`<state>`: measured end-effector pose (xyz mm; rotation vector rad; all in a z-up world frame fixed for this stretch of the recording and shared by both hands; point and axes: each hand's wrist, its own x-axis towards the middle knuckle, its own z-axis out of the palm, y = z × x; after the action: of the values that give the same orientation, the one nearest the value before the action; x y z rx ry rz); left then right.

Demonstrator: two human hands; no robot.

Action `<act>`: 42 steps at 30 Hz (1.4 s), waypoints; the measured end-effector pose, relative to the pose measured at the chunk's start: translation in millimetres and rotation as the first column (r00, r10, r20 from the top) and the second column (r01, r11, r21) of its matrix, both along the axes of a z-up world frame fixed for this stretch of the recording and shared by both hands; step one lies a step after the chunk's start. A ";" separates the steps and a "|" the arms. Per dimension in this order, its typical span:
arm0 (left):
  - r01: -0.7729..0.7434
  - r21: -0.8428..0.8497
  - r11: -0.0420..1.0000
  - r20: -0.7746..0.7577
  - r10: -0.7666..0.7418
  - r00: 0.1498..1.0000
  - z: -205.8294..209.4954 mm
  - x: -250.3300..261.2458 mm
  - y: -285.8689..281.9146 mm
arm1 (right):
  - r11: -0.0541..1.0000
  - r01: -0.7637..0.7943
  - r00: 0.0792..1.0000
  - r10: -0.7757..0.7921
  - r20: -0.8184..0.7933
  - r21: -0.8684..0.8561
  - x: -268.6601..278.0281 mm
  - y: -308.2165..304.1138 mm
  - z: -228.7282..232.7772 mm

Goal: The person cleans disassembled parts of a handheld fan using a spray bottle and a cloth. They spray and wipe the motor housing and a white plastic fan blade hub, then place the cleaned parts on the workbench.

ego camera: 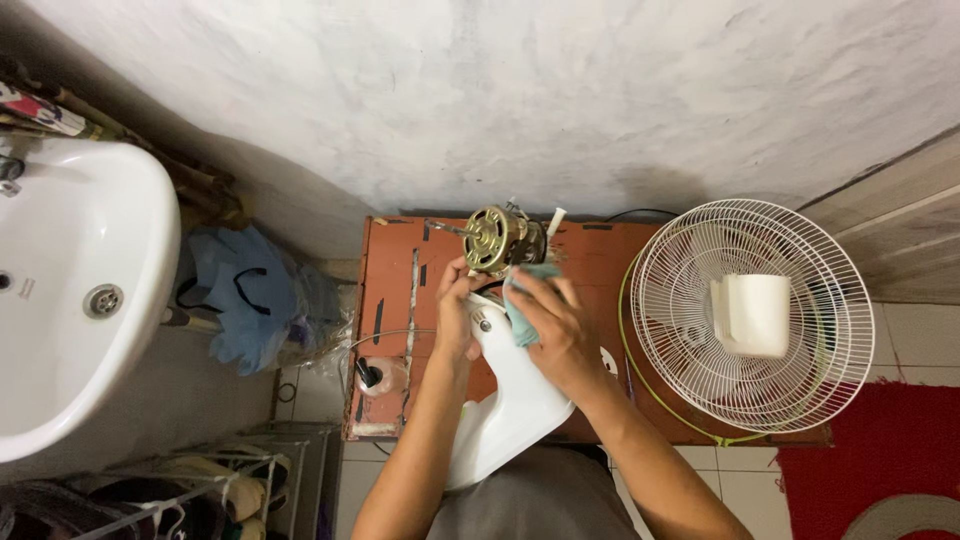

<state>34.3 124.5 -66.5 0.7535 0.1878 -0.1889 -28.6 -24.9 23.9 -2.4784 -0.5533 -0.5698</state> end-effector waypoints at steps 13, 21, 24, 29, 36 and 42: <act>0.072 0.033 0.997 -0.064 -0.070 0.995 9.8 -7.8 -3.6 | 0.950 0.076 0.953 -0.159 0.258 0.304 15.6 -26.4 -8.2; 0.138 -0.014 0.990 -0.028 -0.138 0.990 -1.5 -7.4 1.9 | 0.951 0.244 0.951 -0.273 0.142 0.192 7.5 -8.3 -28.3; 0.113 -0.077 0.991 0.017 -0.112 0.994 -6.2 -4.6 6.2 | 0.964 0.223 0.967 -0.238 0.096 0.143 -6.1 -6.6 -28.2; 0.122 -0.066 0.990 -0.032 -0.124 0.992 -8.5 1.2 10.5 | 0.933 0.202 0.972 -0.229 0.057 0.299 -8.5 -23.2 -15.9; 0.112 -0.038 0.993 0.012 -0.112 0.994 -14.1 0.6 6.6 | 0.982 0.169 0.983 -0.174 0.055 0.082 16.9 -20.2 -7.6; 0.076 -0.078 0.994 0.001 -0.076 0.997 -9.2 1.1 7.7 | 0.985 0.126 0.992 -0.122 -0.041 0.119 -7.1 -7.0 -23.4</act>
<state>35.4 132.2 -75.7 0.6835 0.1526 -0.2680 -35.6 -31.9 0.5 -2.4139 -0.3427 -0.5910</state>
